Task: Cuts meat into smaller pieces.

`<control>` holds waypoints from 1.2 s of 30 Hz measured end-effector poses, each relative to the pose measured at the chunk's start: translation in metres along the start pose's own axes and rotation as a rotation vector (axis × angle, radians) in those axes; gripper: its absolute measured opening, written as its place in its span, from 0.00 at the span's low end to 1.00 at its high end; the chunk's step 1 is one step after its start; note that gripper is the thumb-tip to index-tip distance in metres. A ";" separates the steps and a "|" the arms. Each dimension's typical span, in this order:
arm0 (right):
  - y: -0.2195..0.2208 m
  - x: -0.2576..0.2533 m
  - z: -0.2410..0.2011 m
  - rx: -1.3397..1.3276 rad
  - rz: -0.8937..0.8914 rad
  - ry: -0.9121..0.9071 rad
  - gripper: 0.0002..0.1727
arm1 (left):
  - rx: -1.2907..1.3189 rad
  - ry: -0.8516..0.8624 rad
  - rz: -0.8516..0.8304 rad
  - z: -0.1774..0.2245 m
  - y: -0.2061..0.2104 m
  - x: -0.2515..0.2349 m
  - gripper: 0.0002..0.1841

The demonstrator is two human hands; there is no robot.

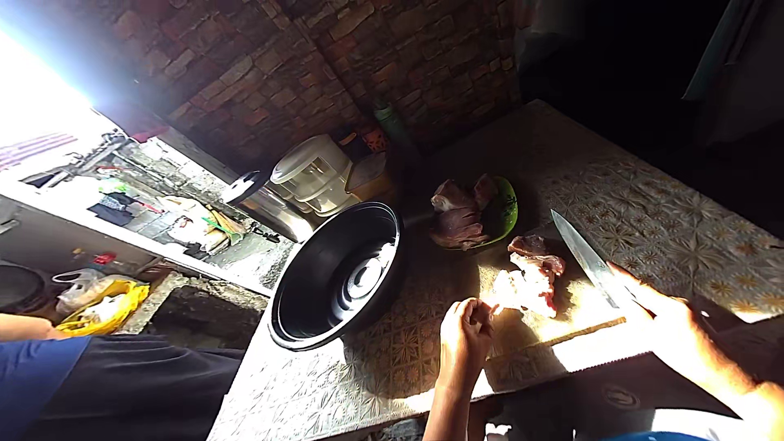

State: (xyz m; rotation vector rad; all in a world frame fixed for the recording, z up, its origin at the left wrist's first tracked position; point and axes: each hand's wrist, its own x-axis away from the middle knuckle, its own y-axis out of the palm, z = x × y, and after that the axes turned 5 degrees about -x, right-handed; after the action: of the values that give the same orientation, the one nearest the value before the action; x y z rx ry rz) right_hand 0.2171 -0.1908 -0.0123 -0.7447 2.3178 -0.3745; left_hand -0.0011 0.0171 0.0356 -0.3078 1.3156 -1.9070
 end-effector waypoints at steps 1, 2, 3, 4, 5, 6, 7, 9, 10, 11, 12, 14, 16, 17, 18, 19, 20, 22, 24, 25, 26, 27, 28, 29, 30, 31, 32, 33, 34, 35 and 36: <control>0.003 0.002 -0.004 0.029 0.034 -0.028 0.28 | 0.019 0.027 0.031 0.002 0.004 0.007 0.10; 0.006 0.004 -0.009 0.061 0.060 -0.067 0.27 | 0.020 0.044 0.049 0.003 0.009 0.012 0.10; 0.009 0.006 -0.016 0.079 0.062 -0.116 0.26 | 0.007 0.048 0.059 0.003 0.014 0.016 0.10; 0.012 0.007 -0.023 0.085 0.055 -0.166 0.26 | -0.010 0.045 0.070 0.003 0.019 0.018 0.11; 0.015 0.009 -0.031 0.091 0.023 -0.199 0.25 | -0.011 0.045 0.087 0.002 0.022 0.020 0.13; 0.017 0.012 -0.037 0.099 -0.030 -0.218 0.25 | -0.007 0.049 0.108 0.002 0.024 0.021 0.16; 0.017 0.016 -0.044 0.127 -0.104 -0.228 0.26 | 0.010 0.056 0.121 0.001 0.025 0.021 0.20; 0.021 0.022 -0.052 0.187 -0.180 -0.277 0.26 | 0.046 0.086 0.172 0.000 0.028 0.023 0.27; 0.023 0.024 -0.055 0.215 -0.202 -0.303 0.26 | 0.064 0.098 0.194 -0.001 0.029 0.024 0.27; 0.024 0.026 -0.057 0.241 -0.227 -0.321 0.27 | 0.083 0.103 0.217 -0.001 0.030 0.024 0.25; 0.024 0.026 -0.059 0.264 -0.256 -0.331 0.30 | 0.100 0.102 0.239 -0.002 0.032 0.025 0.21; 0.022 0.025 -0.064 0.281 -0.307 -0.332 0.30 | 0.097 0.120 0.286 -0.004 0.037 0.025 0.16; 0.019 0.024 -0.070 0.281 -0.352 -0.316 0.30 | 0.069 0.139 0.337 -0.005 0.041 0.024 0.14; 0.018 0.024 -0.072 0.281 -0.371 -0.304 0.30 | 0.060 0.144 0.349 -0.005 0.042 0.023 0.13; 0.017 0.024 -0.072 0.288 -0.383 -0.295 0.31 | 0.050 0.142 0.354 -0.004 0.043 0.023 0.12; 0.017 0.024 -0.073 0.299 -0.387 -0.296 0.31 | 0.045 0.139 0.354 -0.004 0.044 0.023 0.12; 0.017 0.024 -0.073 0.312 -0.386 -0.304 0.32 | 0.041 0.136 0.352 -0.003 0.044 0.022 0.11; 0.014 0.023 -0.077 0.340 -0.402 -0.306 0.32 | 0.032 0.147 0.357 -0.004 0.045 0.021 0.10; 0.012 0.022 -0.083 0.360 -0.401 -0.305 0.30 | 0.031 0.164 0.356 -0.005 0.046 0.020 0.10; 0.011 0.022 -0.085 0.370 -0.386 -0.309 0.30 | 0.032 0.164 0.348 -0.005 0.046 0.021 0.11; 0.011 0.022 -0.086 0.381 -0.368 -0.312 0.29 | 0.037 0.160 0.341 -0.005 0.046 0.021 0.11; 0.011 0.022 -0.087 0.392 -0.360 -0.309 0.28 | 0.042 0.156 0.336 -0.005 0.046 0.021 0.11; 0.011 0.023 -0.087 0.399 -0.359 -0.305 0.28 | 0.053 0.155 0.335 -0.006 0.046 0.022 0.11; 0.011 0.023 -0.088 0.401 -0.360 -0.302 0.28 | 0.064 0.156 0.340 -0.007 0.046 0.022 0.11; 0.011 0.023 -0.088 0.401 -0.351 -0.312 0.26 | 0.073 0.159 0.345 -0.007 0.045 0.022 0.11; 0.011 0.023 -0.087 0.399 -0.346 -0.323 0.26 | 0.082 0.161 0.345 -0.007 0.045 0.022 0.10; 0.010 0.023 -0.086 0.395 -0.346 -0.335 0.25 | 0.095 0.164 0.345 -0.008 0.045 0.023 0.10; 0.009 0.023 -0.087 0.393 -0.355 -0.340 0.25 | 0.102 0.172 0.349 -0.008 0.044 0.023 0.10; 0.008 0.022 -0.088 0.400 -0.366 -0.336 0.24 | 0.104 0.180 0.353 -0.009 0.044 0.023 0.10; 0.007 0.022 -0.090 0.412 -0.377 -0.327 0.23 | 0.108 0.187 0.355 -0.010 0.045 0.023 0.10; 0.006 0.020 -0.094 0.421 -0.395 -0.305 0.25 | 0.112 0.193 0.354 -0.010 0.045 0.023 0.10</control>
State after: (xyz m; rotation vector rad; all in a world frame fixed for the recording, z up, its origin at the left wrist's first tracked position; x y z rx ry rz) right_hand 0.1393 -0.1922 0.0439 -0.9639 1.7217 -0.8326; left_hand -0.0018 0.0004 -0.0129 0.1617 1.2825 -1.7291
